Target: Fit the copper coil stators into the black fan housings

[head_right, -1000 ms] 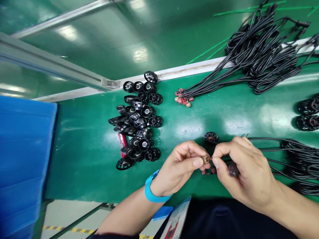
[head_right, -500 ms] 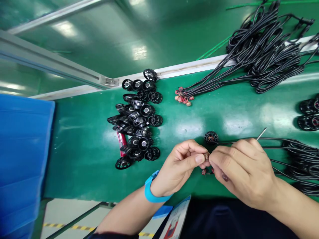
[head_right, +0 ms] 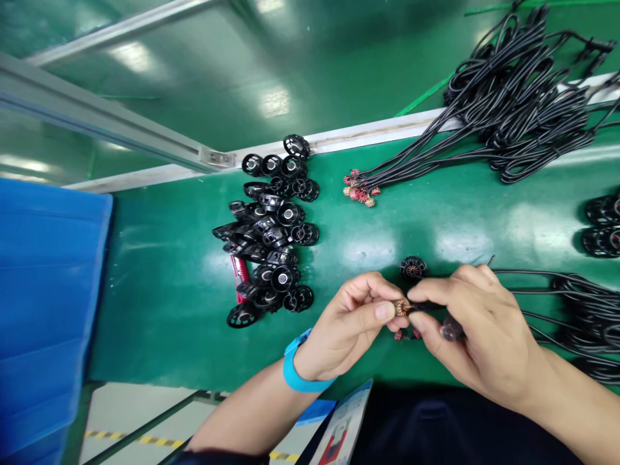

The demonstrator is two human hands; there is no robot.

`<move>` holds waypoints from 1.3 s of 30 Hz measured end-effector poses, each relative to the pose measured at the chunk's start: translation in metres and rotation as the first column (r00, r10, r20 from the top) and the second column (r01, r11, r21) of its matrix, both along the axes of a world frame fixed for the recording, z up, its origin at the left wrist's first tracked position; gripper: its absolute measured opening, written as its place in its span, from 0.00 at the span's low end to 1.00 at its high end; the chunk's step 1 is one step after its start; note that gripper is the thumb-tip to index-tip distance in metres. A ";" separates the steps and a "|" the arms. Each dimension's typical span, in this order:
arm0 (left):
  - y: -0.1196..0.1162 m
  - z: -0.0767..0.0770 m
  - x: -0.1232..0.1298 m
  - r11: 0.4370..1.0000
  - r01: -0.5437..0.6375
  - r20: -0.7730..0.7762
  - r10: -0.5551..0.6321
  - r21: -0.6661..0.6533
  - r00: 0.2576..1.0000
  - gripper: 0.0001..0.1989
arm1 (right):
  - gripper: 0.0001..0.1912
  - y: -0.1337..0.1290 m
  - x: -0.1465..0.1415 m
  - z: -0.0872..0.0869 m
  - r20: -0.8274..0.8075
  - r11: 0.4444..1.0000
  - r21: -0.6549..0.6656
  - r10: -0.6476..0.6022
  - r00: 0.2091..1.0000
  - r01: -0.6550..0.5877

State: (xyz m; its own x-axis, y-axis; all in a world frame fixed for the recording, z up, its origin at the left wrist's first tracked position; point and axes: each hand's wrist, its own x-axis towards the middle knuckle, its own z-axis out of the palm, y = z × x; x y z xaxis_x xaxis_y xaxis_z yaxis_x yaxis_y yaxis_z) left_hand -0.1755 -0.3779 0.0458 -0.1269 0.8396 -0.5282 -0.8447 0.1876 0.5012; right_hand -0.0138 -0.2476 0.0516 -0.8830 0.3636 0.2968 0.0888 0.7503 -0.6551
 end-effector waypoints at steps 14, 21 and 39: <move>-0.004 0.002 0.006 0.997 -0.023 -0.505 0.056 0.070 0.861 0.08 | 0.10 0.002 -0.001 0.007 -0.051 0.996 -0.079 -0.044 0.998 0.040; -0.005 0.003 0.004 0.993 0.001 -0.627 0.073 0.116 0.776 0.07 | 0.07 0.003 -0.003 0.011 -0.049 0.993 -0.101 -0.058 0.997 0.053; -0.006 0.002 0.000 0.993 0.064 -0.675 0.018 0.097 0.738 0.10 | 0.04 0.007 -0.003 0.011 -0.023 0.994 -0.103 -0.031 0.999 0.028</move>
